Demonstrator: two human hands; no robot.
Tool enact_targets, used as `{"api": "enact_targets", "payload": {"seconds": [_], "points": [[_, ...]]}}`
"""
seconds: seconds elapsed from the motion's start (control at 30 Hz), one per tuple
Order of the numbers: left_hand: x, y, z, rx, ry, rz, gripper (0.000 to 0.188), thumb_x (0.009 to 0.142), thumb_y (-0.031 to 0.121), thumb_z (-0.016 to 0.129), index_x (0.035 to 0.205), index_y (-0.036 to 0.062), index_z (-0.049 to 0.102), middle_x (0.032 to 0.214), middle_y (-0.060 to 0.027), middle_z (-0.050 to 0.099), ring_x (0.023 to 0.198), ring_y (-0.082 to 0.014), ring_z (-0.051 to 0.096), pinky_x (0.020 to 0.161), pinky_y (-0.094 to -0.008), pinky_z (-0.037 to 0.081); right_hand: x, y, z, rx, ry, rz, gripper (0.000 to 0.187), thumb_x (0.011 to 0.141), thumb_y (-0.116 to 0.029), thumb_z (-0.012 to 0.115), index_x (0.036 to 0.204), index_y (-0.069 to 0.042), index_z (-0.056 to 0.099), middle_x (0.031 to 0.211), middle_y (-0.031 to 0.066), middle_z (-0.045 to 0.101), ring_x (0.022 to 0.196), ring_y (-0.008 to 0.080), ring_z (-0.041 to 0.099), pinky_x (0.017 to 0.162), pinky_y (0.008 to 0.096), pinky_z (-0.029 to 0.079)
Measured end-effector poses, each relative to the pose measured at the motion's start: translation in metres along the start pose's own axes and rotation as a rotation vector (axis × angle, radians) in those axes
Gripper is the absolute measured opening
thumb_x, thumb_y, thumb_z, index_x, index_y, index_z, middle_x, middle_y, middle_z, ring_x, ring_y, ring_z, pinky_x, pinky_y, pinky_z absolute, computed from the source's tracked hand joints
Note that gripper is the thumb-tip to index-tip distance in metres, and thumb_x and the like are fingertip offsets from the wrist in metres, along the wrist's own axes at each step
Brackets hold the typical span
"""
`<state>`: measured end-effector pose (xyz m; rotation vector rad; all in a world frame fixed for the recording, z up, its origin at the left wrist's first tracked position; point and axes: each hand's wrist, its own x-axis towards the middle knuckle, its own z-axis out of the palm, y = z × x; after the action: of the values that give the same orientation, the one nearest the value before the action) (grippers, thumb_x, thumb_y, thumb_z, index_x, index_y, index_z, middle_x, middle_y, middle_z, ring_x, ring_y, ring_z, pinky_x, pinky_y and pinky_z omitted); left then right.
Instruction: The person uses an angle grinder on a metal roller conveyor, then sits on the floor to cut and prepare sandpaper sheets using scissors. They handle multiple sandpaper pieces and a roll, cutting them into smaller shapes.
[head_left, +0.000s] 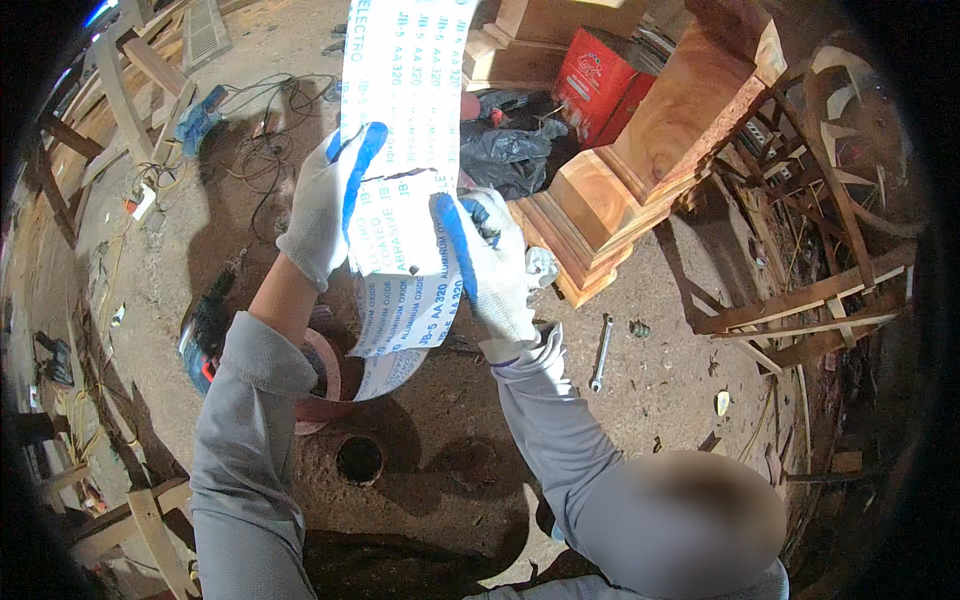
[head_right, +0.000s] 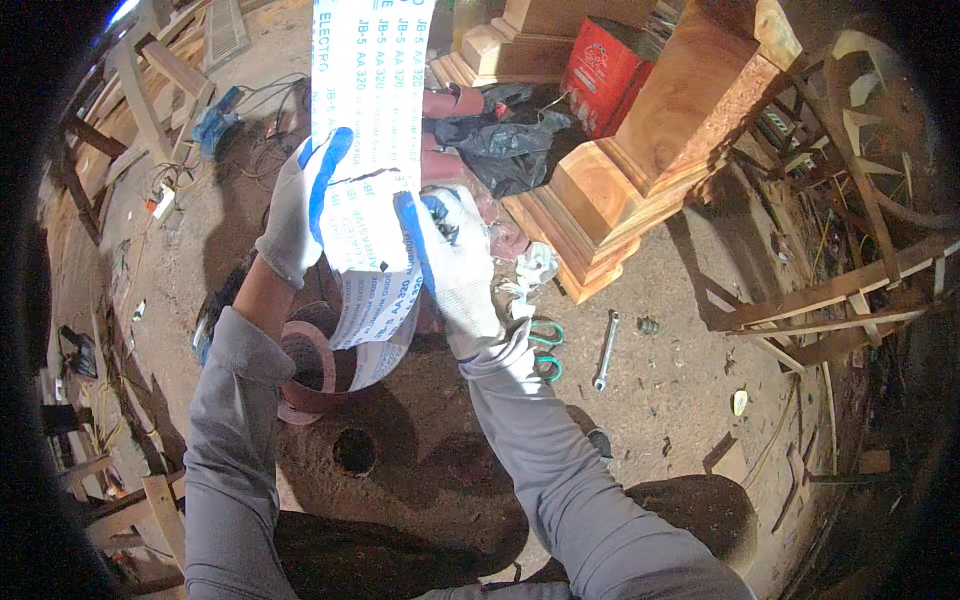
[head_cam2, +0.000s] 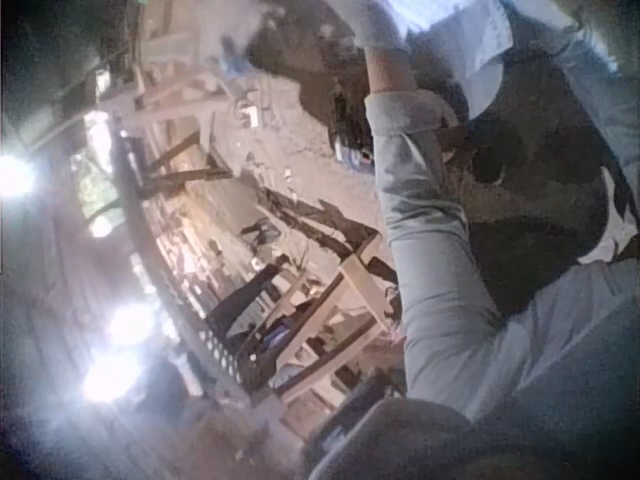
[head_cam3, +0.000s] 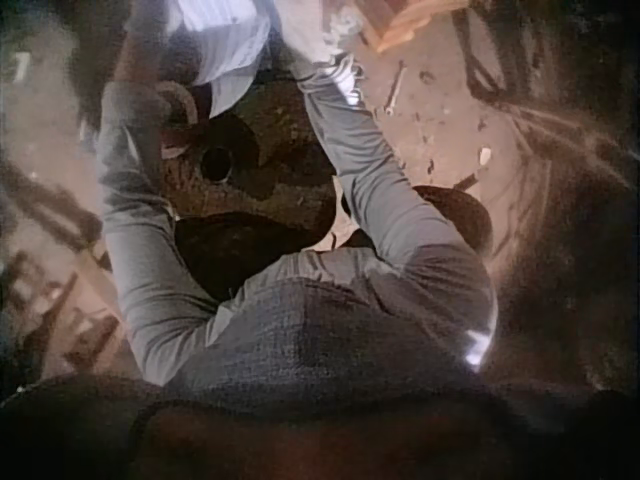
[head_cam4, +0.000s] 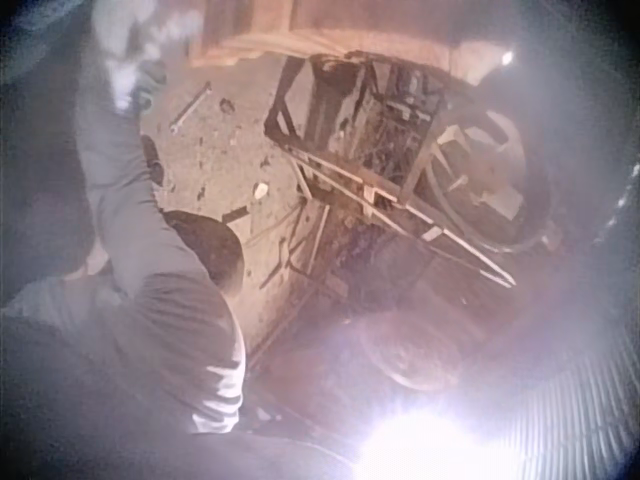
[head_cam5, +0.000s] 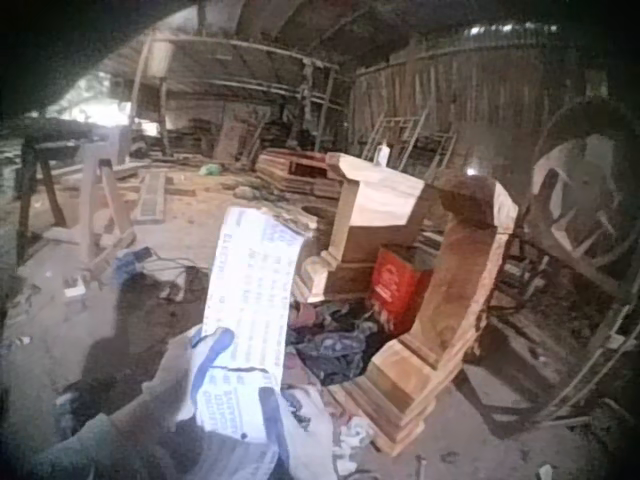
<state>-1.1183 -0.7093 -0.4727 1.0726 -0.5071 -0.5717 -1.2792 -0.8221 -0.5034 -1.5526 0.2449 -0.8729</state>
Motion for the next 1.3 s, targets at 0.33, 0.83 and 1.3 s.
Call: {"api": "enact_targets", "payload": {"seconds": [0.33, 0.83, 1.3], "points": [[-0.006, 0.005, -0.031, -0.288, -0.331, -0.024, 0.044, 0.11, 0.022, 0.048, 0.149, 0.0008, 0.046, 0.136, -0.0114, 0.061, 0.12, -0.0194, 0.061, 0.107, -0.0342, 0.047, 0.009, 0.02, 0.022, 0.516, 0.117, 0.204, 0.018, 0.098, -0.017, 0.069, 0.107, -0.001, 0.071, 0.094, 0.0026, 0.067, 0.084, 0.0092, 0.062, 0.074, 0.0245, 0.049], [-0.014, 0.003, 0.003, 0.161, -0.085, 0.025, 0.037, 0.096, 0.018, 0.07, 0.126, -0.0016, 0.062, 0.112, -0.0065, 0.07, 0.096, -0.0152, 0.067, 0.086, -0.0294, 0.054, 0.01, 0.028, 0.01, 0.475, 0.101, 0.217, 0.019, 0.093, -0.011, 0.076, 0.107, -0.003, 0.067, 0.09, 0.0034, 0.067, 0.078, 0.0084, 0.062, 0.067, 0.0235, 0.049], [0.01, 0.018, -0.03, -0.049, 0.131, -0.028, 0.019, 0.098, 0.011, 0.066, 0.112, -0.0012, 0.064, 0.092, -0.0082, 0.072, 0.074, -0.0146, 0.07, 0.062, -0.0258, 0.059, -0.016, 0.02, -0.015, 0.216, -0.48, 0.422, 0.044, 0.096, -0.024, 0.074, 0.132, 0.0, 0.066, 0.117, 0.0034, 0.071, 0.106, 0.0086, 0.061, 0.096, 0.0279, 0.049]]}}
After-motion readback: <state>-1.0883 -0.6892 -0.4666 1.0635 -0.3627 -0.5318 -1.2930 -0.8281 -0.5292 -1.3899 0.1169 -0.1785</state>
